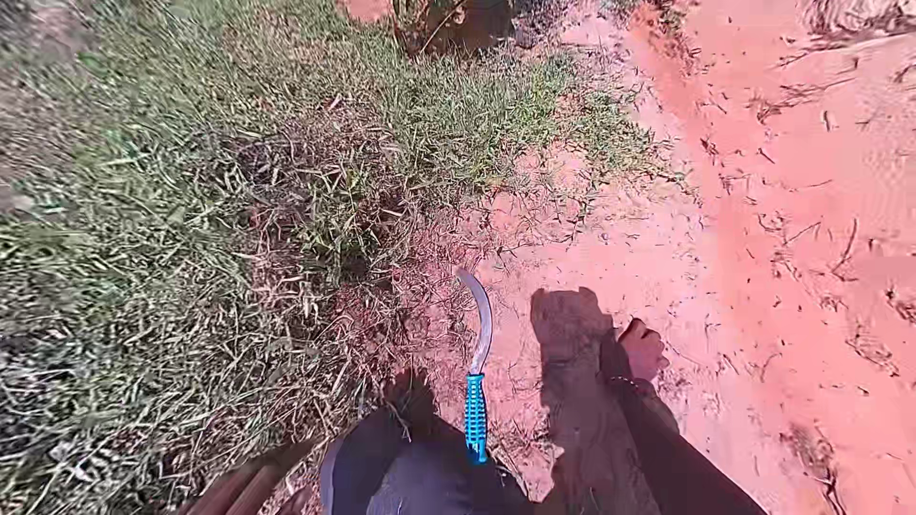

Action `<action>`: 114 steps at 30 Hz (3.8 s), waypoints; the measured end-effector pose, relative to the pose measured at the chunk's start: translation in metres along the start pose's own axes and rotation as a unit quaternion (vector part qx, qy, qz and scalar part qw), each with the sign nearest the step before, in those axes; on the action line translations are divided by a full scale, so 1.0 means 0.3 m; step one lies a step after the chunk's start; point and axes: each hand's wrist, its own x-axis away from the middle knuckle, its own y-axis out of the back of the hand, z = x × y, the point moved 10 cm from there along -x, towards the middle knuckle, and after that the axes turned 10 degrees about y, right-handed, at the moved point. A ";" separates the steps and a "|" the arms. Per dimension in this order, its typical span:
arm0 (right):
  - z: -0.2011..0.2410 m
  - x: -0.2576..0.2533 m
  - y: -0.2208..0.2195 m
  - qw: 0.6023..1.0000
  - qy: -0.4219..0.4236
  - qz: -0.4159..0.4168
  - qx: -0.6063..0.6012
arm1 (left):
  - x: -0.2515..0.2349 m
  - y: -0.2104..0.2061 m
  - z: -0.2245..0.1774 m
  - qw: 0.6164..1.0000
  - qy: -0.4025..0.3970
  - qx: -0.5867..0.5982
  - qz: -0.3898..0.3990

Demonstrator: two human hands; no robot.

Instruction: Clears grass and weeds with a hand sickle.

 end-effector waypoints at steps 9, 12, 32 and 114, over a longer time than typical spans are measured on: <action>-0.011 -0.011 -0.026 0.998 -0.030 0.045 0.026 | -0.268 -0.767 -0.479 0.945 0.229 -0.061 0.224; -0.007 -0.012 -0.023 0.997 -0.022 0.061 0.041 | -0.284 -0.739 -0.439 0.940 0.305 -0.020 0.148; 0.074 0.001 0.095 0.983 -0.075 0.168 -0.006 | -0.513 -0.488 -0.784 0.976 0.118 0.171 -0.073; -0.030 -0.003 -0.039 1.000 0.000 0.004 -0.013 | -0.619 -0.314 -0.103 0.824 0.368 0.334 -0.272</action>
